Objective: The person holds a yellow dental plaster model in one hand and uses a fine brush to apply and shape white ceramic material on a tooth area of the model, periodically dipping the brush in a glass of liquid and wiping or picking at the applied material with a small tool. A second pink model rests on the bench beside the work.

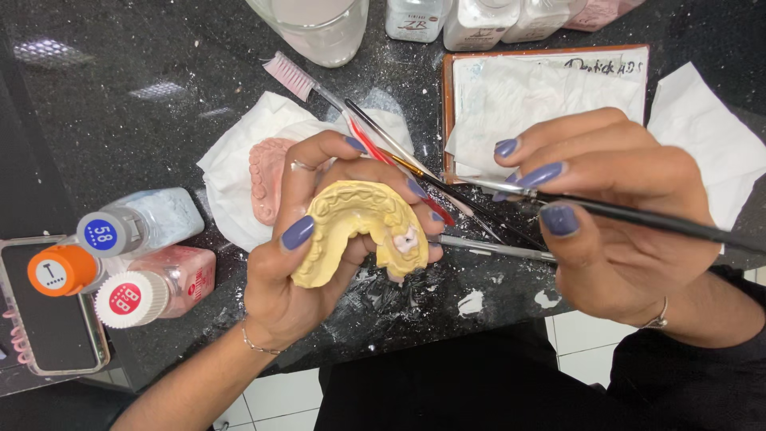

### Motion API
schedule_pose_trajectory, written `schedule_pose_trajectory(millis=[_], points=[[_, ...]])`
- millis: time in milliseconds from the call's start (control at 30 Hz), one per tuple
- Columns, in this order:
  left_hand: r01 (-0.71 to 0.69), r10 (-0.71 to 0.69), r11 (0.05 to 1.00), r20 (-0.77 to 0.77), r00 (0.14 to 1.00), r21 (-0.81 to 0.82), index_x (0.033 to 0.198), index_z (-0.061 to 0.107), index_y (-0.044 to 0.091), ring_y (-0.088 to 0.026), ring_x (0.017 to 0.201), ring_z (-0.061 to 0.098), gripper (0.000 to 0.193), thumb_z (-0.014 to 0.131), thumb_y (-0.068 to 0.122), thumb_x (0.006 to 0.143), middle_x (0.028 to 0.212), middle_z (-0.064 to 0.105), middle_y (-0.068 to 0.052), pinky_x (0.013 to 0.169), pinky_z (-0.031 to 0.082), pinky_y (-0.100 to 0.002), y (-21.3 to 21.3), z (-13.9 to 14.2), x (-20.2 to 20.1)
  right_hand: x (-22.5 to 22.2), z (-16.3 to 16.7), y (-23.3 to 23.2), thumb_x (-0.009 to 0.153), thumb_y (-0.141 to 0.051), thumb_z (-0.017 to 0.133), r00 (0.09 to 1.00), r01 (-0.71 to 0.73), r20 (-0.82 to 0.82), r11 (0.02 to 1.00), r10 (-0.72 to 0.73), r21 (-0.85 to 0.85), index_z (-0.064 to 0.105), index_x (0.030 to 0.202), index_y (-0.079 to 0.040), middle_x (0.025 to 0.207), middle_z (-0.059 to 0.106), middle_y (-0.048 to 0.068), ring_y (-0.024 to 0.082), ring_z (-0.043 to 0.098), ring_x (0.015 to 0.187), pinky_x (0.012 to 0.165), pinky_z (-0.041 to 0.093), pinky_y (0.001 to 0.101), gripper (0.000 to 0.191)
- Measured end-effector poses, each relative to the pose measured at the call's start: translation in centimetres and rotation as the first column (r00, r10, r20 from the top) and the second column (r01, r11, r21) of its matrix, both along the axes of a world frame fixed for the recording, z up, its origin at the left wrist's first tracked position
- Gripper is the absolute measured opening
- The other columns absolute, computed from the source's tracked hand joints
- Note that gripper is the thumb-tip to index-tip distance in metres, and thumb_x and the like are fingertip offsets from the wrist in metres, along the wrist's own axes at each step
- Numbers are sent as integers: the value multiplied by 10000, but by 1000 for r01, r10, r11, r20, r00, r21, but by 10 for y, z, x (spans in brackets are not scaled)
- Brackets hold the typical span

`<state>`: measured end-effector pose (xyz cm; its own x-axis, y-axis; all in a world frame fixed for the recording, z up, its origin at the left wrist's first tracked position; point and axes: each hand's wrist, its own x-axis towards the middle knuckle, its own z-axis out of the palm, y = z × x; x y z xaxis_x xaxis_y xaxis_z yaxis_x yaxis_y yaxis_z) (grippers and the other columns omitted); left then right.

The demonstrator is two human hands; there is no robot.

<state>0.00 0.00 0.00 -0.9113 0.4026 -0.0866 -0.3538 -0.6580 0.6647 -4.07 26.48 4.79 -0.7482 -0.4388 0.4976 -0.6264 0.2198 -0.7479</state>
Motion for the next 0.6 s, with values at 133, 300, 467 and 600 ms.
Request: schedule_pose_trajectory(millis=[133, 300, 467, 600], points=[[-51, 51, 998, -21, 998, -42, 1386, 266, 133, -438, 1213, 633, 671, 611, 499, 942, 1268, 520, -251, 1042, 596, -661, 9, 35, -1, 0, 20, 11, 939, -113, 621, 994, -98, -44, 987, 105, 130, 561, 1080, -47, 1031, 670, 132, 309, 643, 1099, 964, 588, 462, 166], [-70, 67, 996, -43, 997, -60, 1368, 279, 145, -425, 1269, 607, 659, 633, 507, 947, 1312, 498, -243, 1109, 570, -644, 10, 57, 7, 10, 35, 14, 862, -196, 710, 948, -99, -281, 975, 153, 198, 650, 937, -140, 944, 731, 21, 270, 495, 1096, 1006, 446, 518, 110], [-73, 67, 994, -77, 995, -84, 1411, 286, 147, -389, 1314, 580, 676, 652, 515, 977, 1353, 498, -235, 1159, 549, -613, -39, 50, 42, 42, 21, -41, 865, -227, 684, 902, -49, -416, 984, 117, 172, 684, 930, -174, 867, 752, -36, 238, 471, 1045, 1020, 383, 478, 84], [-67, 57, 991, -87, 995, -119, 1409, 278, 160, -386, 1357, 575, 702, 666, 540, 965, 1346, 490, -227, 1194, 520, -613, -52, 46, 66, 69, 21, -54, 870, -208, 694, 901, -27, -420, 980, 110, 198, 697, 922, -187, 857, 752, -53, 222, 485, 1038, 1029, 380, 479, 56]])
